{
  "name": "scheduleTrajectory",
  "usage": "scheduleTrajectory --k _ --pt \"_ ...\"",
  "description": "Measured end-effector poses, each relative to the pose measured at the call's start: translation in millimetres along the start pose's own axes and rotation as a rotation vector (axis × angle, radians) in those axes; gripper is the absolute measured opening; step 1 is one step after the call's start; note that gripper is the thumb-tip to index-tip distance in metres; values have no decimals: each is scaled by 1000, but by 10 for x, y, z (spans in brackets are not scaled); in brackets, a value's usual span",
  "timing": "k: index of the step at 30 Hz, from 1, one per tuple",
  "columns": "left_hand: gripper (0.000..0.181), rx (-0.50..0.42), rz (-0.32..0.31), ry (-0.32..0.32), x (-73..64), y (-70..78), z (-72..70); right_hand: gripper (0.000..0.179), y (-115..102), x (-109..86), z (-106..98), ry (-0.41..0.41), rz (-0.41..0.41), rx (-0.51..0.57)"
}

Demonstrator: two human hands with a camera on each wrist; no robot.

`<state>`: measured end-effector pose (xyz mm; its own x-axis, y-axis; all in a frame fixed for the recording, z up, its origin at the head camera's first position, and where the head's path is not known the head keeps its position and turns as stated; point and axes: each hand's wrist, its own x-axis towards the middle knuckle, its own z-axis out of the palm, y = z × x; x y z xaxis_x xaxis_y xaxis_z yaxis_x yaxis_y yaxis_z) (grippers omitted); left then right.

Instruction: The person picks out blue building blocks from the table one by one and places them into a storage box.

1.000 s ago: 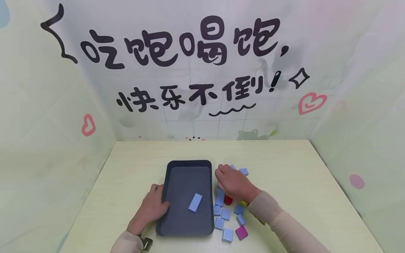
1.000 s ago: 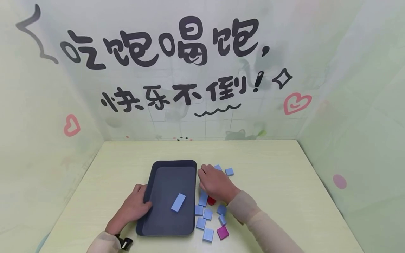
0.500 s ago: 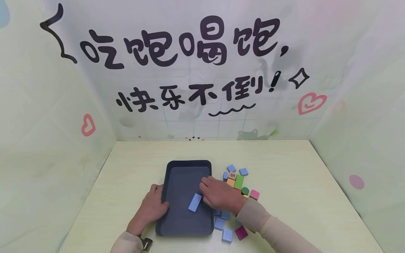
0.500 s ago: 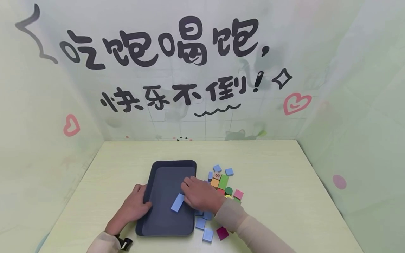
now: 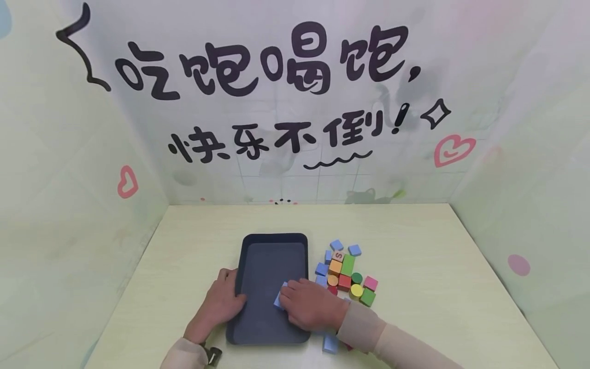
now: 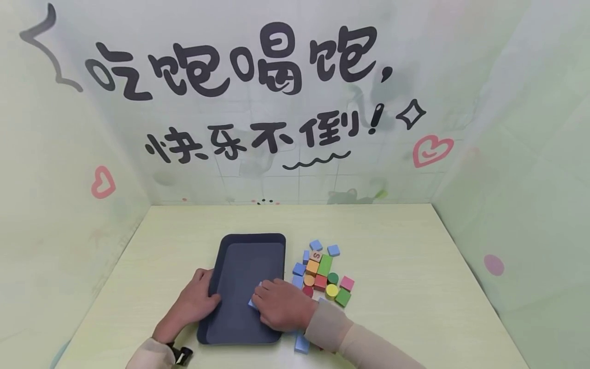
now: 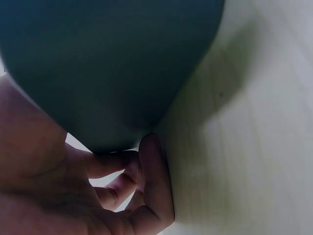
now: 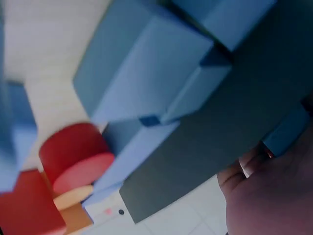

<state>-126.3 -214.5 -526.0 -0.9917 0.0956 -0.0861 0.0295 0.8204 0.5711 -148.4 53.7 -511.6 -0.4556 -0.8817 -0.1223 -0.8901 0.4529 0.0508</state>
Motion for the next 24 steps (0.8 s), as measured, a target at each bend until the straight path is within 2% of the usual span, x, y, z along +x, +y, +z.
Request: scheduleTrajectory --k 4,14,24 --pt "66 5 3 0 1 -4 3 21 -43 -15 18 -16 -17 5" --pt "66 13 9 8 3 -15 13 22 -45 -12 90 16 -34 -46" --pt "66 11 5 8 1 -10 17 20 -55 -16 73 34 -12 18"
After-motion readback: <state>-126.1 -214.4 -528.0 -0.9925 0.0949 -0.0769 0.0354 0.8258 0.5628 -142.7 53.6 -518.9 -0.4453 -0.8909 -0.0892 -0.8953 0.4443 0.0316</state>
